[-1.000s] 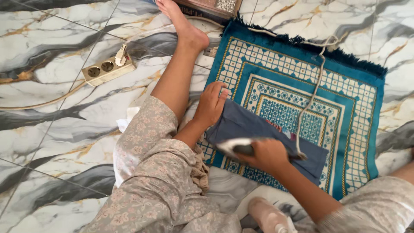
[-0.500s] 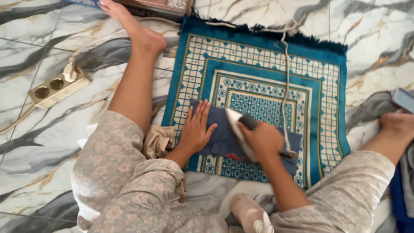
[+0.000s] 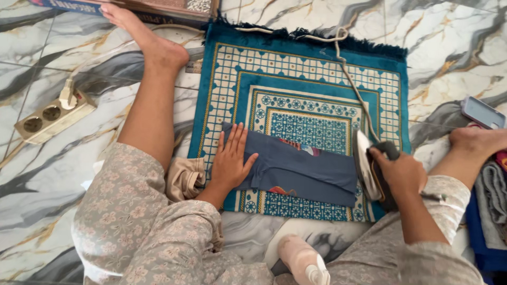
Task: The person irons several small children's t-shirts on a prayer mat placed on the floor. They spray water on each shirt, iron both sides, fold them, and place them in a pile.
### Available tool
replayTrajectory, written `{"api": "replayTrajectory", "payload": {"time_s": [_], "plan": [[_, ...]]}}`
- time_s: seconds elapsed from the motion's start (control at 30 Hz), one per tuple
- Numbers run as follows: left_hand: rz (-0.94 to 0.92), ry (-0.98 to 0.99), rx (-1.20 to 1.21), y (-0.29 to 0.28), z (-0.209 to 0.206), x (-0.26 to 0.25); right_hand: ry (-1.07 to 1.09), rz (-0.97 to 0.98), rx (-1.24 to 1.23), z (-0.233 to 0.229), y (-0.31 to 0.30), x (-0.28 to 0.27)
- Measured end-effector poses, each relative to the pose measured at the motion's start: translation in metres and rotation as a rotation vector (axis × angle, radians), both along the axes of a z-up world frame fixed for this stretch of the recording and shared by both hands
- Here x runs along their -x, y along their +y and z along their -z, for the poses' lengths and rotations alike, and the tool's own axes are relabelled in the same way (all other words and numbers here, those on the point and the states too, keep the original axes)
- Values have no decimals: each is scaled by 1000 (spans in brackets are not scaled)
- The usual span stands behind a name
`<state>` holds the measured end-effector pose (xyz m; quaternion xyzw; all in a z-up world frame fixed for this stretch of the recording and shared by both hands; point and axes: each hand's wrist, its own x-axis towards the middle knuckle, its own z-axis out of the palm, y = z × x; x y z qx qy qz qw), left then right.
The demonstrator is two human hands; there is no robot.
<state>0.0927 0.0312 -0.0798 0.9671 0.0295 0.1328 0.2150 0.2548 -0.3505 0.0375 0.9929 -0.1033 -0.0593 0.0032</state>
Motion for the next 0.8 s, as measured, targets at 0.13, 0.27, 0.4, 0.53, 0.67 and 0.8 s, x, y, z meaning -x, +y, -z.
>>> {"api": "replayTrajectory", "payload": {"time_s": [0.13,0.27,0.4,0.53,0.67,0.8], "plan": [[2,-13,101,4,3,-3,-659,-399,-70,29,-4,22],[-196,-193,353,19,17,-16,-574,-295,-402,120,6,122],[-292,-24,133,64,32,-53,-352,194,-460,169,-4,150],[-179,54,42,82,38,-68,-187,686,-864,170,-13,125],[-192,26,-62,81,40,-70,-317,796,-975,199,-8,110],[-344,-220,-12,64,28,-57,-442,727,-1055,177,15,96]]}}
